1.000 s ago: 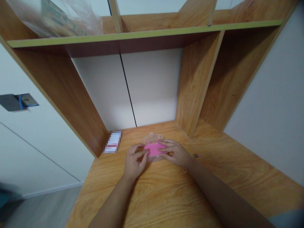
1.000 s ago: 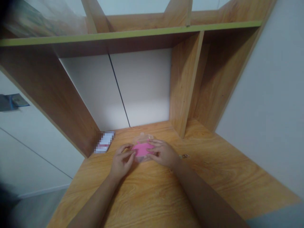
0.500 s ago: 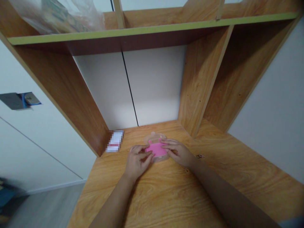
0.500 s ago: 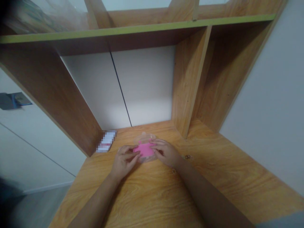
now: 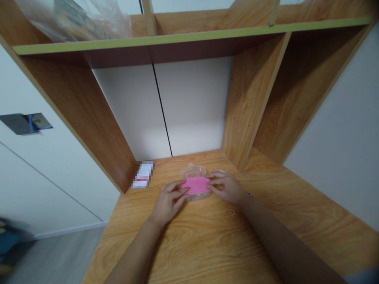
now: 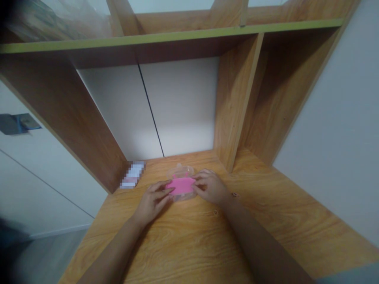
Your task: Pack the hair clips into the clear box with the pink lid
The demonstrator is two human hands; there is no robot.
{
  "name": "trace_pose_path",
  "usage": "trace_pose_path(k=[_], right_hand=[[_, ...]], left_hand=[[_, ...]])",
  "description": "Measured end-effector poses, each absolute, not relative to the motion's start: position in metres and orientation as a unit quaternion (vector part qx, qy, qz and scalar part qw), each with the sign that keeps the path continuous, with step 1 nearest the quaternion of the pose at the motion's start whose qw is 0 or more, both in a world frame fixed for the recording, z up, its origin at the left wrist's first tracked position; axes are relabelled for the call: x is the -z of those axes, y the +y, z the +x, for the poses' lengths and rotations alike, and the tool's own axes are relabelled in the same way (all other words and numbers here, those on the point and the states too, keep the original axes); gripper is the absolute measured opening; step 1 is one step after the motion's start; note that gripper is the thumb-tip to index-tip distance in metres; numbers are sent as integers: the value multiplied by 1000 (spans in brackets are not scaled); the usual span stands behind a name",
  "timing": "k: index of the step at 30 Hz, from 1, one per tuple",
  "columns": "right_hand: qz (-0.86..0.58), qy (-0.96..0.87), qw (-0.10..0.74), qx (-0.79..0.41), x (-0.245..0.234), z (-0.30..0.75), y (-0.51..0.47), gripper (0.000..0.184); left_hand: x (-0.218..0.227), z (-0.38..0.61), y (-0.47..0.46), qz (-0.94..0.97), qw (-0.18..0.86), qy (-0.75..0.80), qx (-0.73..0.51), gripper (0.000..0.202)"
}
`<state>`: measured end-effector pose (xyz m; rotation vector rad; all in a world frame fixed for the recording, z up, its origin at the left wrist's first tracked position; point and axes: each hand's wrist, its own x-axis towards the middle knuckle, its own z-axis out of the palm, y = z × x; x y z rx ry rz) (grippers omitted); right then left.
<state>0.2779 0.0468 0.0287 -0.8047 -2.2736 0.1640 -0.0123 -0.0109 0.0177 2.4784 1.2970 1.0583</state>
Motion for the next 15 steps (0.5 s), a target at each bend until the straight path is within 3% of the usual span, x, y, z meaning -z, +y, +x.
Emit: trace_pose_path(k=[9, 15], right_hand=[[-254, -893, 364, -78, -26, 286, 52, 18], [-249, -879, 393, -105, -20, 284, 54, 14]], left_hand=[[-9, -19, -4, 824, 45, 417, -381, 39], [-4, -16, -4, 809, 70, 410, -417, 12]])
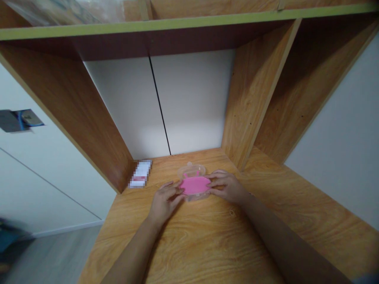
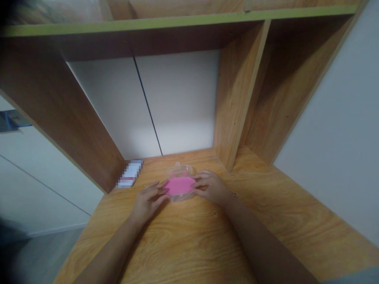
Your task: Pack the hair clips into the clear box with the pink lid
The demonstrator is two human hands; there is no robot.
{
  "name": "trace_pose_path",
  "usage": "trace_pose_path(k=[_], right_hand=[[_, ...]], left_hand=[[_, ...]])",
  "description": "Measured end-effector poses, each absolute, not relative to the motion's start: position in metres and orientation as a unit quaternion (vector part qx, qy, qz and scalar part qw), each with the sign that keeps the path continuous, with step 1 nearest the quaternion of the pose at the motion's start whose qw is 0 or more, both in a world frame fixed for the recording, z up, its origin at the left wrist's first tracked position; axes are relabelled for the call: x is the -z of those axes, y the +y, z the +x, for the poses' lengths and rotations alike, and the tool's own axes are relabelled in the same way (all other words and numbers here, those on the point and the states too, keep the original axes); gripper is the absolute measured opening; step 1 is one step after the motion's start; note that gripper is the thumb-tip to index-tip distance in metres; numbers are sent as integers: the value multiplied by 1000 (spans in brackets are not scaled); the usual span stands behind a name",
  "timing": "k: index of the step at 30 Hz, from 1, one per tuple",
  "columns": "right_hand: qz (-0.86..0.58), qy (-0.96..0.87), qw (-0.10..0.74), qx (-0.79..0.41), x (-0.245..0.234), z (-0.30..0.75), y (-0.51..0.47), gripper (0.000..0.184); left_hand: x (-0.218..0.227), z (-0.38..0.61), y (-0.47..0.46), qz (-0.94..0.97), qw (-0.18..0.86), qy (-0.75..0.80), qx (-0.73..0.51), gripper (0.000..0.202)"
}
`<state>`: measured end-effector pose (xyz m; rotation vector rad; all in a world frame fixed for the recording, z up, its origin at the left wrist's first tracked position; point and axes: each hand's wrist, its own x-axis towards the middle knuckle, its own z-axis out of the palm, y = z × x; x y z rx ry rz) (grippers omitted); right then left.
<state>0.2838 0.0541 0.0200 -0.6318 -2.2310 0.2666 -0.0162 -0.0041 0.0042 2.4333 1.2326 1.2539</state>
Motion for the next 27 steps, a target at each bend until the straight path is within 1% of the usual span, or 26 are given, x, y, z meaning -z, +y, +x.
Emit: trace_pose_path(k=[4, 11, 18, 22, 27], right_hand=[[-269, -869, 391, -140, -19, 283, 54, 14], [-279, -865, 387, -155, -18, 283, 54, 15], [-282, -861, 399, -145, -20, 282, 46, 14], [-288, -856, 400, -157, -21, 282, 42, 12], [-304, -845, 408, -165, -17, 283, 42, 13]], left_hand=[[-7, -17, -5, 806, 93, 416, -411, 10], [-6, -21, -5, 815, 106, 416, -389, 13], [-2, -20, -7, 818, 47, 412, -399, 13], [-3, -18, -9, 812, 59, 413, -407, 13], [-10, -16, -11, 796, 93, 416, -431, 32]])
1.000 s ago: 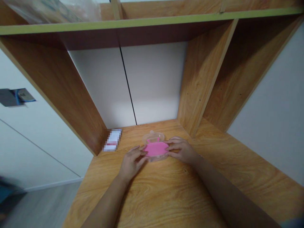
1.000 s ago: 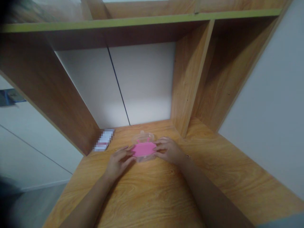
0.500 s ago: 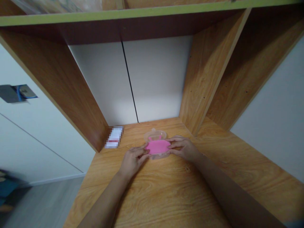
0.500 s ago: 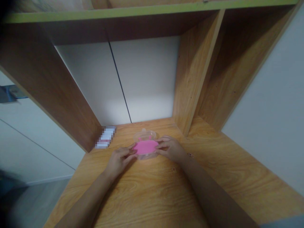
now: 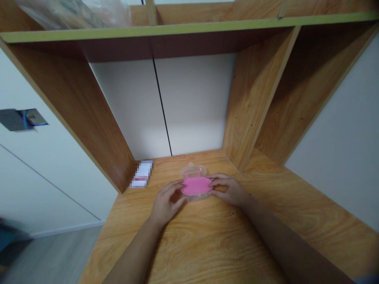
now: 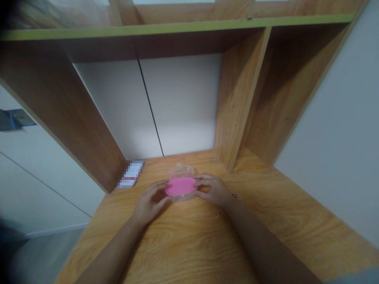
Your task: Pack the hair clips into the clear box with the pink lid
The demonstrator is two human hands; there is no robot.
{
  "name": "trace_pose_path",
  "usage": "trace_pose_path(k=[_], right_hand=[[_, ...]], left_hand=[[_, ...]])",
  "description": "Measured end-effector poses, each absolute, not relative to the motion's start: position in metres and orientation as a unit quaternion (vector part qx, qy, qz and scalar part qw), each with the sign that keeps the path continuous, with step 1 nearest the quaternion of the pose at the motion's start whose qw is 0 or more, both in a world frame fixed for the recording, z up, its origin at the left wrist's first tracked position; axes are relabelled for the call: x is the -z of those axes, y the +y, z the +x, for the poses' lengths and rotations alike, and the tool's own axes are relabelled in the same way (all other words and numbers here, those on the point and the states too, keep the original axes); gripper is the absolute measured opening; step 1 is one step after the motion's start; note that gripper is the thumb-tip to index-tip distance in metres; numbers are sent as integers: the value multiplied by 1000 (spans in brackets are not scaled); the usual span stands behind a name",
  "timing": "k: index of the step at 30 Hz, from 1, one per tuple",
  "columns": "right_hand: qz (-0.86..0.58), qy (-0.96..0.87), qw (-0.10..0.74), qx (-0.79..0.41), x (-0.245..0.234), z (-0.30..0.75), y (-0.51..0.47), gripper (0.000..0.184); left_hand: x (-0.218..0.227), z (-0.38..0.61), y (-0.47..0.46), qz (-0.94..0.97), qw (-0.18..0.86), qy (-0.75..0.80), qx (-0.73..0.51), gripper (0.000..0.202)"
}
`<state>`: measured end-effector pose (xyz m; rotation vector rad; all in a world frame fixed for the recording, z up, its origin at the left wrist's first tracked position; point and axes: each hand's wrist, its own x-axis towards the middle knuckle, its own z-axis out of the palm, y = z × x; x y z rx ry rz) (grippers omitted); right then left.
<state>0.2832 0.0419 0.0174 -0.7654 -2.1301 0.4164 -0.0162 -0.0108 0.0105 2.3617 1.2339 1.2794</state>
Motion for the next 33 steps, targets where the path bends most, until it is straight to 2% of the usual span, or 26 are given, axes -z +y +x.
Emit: trace_pose_path(k=[7, 16, 21, 27, 29, 33], right_hand=[[-293, -846, 415, -160, -14, 286, 42, 31], [-345, -844, 371, -177, -32, 283, 35, 25], [-351, -835, 373, -200, -30, 286, 36, 24], [-322, -857, 357, -185, -23, 286, 37, 51], [-305, -862, 364, -178, -19, 284, 39, 48], [-293, -861, 375, -182, -15, 281, 40, 25]], left_hand=[[-17, -20, -10, 778, 130, 417, -452, 31], [-5, -18, -8, 782, 164, 445, -404, 32], [-7, -18, -10, 765, 198, 439, -428, 27], [-8, -16, -10, 725, 256, 443, -461, 34], [-9, -14, -11, 732, 254, 435, -459, 32], [-10, -14, -12, 731, 257, 432, -461, 28]])
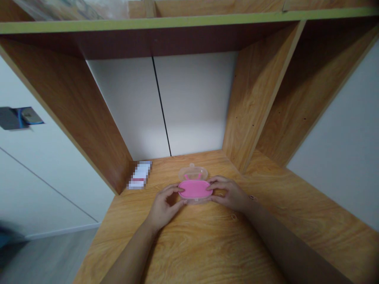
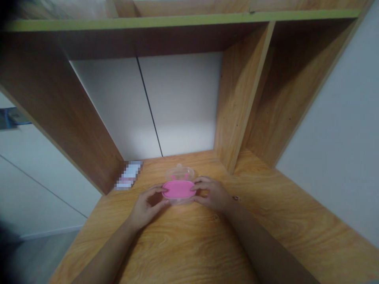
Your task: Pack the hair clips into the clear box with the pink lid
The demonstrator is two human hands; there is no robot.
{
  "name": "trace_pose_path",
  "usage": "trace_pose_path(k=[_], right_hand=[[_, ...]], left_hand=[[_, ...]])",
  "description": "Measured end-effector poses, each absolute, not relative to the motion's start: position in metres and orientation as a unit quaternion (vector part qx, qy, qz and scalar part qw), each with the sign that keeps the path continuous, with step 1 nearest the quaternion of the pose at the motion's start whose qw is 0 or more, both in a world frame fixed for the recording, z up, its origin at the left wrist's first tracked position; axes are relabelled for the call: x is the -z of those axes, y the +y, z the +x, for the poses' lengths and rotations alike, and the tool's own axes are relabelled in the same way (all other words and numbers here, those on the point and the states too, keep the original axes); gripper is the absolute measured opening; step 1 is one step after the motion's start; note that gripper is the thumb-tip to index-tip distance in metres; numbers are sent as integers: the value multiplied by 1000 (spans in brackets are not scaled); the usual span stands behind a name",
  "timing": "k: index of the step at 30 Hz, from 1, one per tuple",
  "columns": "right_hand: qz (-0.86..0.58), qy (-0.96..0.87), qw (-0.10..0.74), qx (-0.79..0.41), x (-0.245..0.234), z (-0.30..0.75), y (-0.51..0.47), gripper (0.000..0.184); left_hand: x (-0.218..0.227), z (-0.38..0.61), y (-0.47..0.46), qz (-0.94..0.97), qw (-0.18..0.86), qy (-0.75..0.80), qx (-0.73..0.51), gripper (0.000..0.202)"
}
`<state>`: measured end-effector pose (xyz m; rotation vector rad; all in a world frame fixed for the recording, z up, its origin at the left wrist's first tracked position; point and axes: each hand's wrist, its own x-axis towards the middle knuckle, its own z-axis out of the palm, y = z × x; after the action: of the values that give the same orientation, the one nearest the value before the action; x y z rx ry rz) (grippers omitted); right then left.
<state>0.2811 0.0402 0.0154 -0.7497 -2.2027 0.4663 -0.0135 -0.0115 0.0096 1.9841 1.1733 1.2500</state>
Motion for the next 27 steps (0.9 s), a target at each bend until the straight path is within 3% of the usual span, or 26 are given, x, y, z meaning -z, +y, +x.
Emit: trace_pose_path(k=[11, 20, 27], right_hand=[[-334, -830, 382, -234, -14, 281, 40, 19], [-325, -821, 394, -254, -14, 279, 41, 20], [-313, -828, 385, -262, -17, 277, 36, 18]], left_hand=[[-10, -16, -9, 726, 258, 429, -471, 12], [-19, -16, -12, 722, 285, 424, -466, 14], [-6, -4, -4, 605, 374, 438, -550, 32]])
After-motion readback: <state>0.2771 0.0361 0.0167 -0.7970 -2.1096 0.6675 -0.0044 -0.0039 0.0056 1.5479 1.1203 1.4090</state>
